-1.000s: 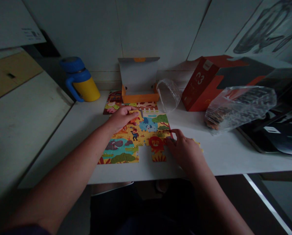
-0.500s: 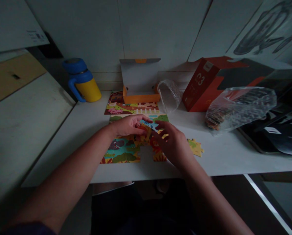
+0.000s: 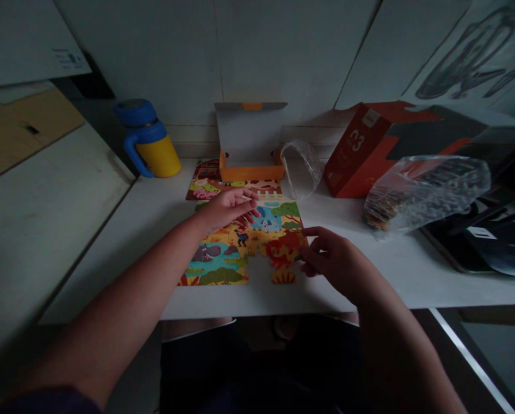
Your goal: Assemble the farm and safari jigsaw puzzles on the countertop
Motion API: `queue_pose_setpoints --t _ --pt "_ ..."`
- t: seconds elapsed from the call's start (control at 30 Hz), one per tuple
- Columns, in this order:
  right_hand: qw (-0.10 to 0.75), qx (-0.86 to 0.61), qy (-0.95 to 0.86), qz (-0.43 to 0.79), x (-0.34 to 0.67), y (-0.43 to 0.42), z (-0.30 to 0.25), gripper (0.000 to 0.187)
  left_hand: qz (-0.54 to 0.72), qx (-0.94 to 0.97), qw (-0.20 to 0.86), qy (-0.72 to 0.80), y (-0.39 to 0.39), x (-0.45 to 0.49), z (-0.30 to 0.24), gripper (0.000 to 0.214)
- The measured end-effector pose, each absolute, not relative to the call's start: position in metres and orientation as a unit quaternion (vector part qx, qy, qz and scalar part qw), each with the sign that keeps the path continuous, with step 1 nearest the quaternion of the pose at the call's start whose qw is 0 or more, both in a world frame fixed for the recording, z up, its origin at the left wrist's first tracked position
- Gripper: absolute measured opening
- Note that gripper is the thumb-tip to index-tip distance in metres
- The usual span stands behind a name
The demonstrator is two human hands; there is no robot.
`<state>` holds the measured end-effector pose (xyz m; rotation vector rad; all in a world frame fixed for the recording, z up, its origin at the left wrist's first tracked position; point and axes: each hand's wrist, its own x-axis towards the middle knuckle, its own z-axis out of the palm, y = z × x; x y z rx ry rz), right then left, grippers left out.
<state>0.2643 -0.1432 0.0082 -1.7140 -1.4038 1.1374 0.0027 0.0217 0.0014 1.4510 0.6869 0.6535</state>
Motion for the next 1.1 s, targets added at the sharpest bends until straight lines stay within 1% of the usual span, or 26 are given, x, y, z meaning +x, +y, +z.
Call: queue_pose_setpoints --t 0.1,0.23,0.3,0.47,0.6,0.87,1.0,1.1 --pt "0.292 -0.661 -0.531 0.443 0.277 -0.165 0.002 0.038 0.316 0.634 0.618 0.341 0.028 0.002 -0.003 0.047" --pt "0.306 -0.657 -0.518 0.454 0.274 -0.184 0.000 0.053 0.328 0.625 0.607 0.364 0.032 0.001 -0.006 0.039" --pt "0.306 -0.668 -0.523 0.431 0.269 -0.188 0.001 0.056 0.327 0.626 0.605 0.367 0.032 0.001 -0.006 0.037" --pt "0.274 -0.707 -0.547 0.355 0.265 -0.191 -0.003 0.048 0.322 0.633 0.605 0.361 0.032 0.001 -0.007 0.038" --pt "0.264 -0.728 -0.551 0.312 0.265 -0.194 -0.009 0.048 0.323 0.635 0.602 0.362 0.033 0.001 -0.009 0.037" --pt "0.217 -0.745 -0.583 0.242 0.257 -0.192 -0.003 0.041 0.320 0.638 0.599 0.363 0.032 0.002 -0.008 0.027" --pt "0.207 -0.750 -0.591 0.211 0.254 -0.191 -0.002 0.041 0.318 0.641 0.599 0.360 0.033 0.001 -0.009 0.027" --pt "0.185 -0.760 -0.597 0.178 0.253 -0.191 -0.005 0.042 0.317 0.642 0.599 0.359 0.034 0.001 -0.010 0.029"
